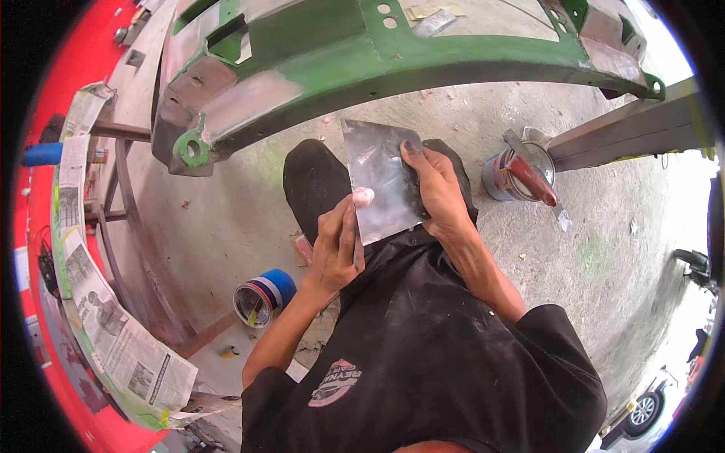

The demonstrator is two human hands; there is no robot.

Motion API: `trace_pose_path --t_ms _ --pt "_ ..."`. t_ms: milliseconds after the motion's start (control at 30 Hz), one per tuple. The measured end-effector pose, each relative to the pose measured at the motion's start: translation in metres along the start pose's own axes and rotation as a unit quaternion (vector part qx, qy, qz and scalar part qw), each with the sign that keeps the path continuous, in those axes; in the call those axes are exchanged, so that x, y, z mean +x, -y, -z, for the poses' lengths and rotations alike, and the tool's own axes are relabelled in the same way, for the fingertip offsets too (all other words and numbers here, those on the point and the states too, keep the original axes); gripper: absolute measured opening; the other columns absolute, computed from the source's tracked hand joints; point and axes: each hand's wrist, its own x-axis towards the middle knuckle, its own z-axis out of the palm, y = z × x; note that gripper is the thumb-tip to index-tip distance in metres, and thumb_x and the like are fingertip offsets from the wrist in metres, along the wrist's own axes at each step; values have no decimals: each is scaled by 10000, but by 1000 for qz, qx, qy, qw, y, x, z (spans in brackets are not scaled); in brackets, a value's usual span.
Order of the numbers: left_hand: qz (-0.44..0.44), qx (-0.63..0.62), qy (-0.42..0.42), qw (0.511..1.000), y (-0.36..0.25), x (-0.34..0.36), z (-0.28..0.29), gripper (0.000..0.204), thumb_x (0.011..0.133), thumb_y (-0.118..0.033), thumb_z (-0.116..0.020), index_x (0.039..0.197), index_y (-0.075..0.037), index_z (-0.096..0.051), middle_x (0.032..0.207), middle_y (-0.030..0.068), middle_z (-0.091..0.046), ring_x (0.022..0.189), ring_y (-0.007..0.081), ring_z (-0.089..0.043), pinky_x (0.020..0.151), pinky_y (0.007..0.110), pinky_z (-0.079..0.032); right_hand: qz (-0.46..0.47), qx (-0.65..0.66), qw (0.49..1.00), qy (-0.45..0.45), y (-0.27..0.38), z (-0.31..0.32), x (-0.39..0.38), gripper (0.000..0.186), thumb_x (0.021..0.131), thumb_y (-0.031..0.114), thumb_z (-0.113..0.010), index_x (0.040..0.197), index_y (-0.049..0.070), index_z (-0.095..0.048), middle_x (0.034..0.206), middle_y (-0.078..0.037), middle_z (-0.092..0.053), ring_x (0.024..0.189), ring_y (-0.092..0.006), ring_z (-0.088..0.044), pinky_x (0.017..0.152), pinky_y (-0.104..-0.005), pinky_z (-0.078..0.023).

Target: Preparing car body filler by mixing putty with hardener on a piece of sandpaper.

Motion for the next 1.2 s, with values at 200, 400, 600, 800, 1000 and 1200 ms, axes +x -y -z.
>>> trace_pose_path --t_ms 200,400,600,800,1000,1200 --pt "142 35 -4 989 16 16 31 443 869 12 -552 1311 39 -544 1254 203 -583 1070 327 -594 901 385 -484 44 -19 998 -36 14 9 -3 371 1004 344 -549 891 1 -637 760 15 -598 643 -48 -501 553 -237 -412" --pt "325 -228 -16 918 6 48 89 240 951 -61 -563 1149 41 -651 1032 109 -685 920 181 -649 810 337 -521 44 -60 997 -35 8 11 4 382 1007 351 -550 890 -2 -635 764 24 -588 661 -45 -477 578 -237 -396" --pt "18 -24 125 992 -12 93 102 409 726 25 -657 1133 -8 -671 1013 92 -686 845 240 -675 711 318 -543 83 -100 991 -40 2 13 5 377 996 334 -577 873 -18 -632 761 35 -561 700 -41 -440 598 -233 -375" --pt "-44 110 185 976 -18 85 82 505 650 -17 -637 1152 -63 -673 1085 67 -661 881 245 -640 724 343 -545 101 -128 986 -44 -1 5 2 336 1000 283 -564 871 -22 -621 750 36 -539 702 -54 -416 601 -256 -365" --pt "-61 126 184 973 -21 93 88 546 625 0 -569 1161 -37 -663 1111 85 -661 907 281 -643 787 365 -535 171 -235 955 -59 2 0 0 323 1012 231 -521 880 -54 -596 761 -4 -554 739 -82 -441 630 -283 -387" --pt "-23 108 228 967 -22 86 86 443 667 -30 -620 1103 -77 -680 1015 33 -647 832 209 -621 661 329 -531 199 -294 933 -58 -3 1 2 331 1001 229 -525 875 -69 -594 697 -34 -555 699 -104 -448 626 -318 -407"
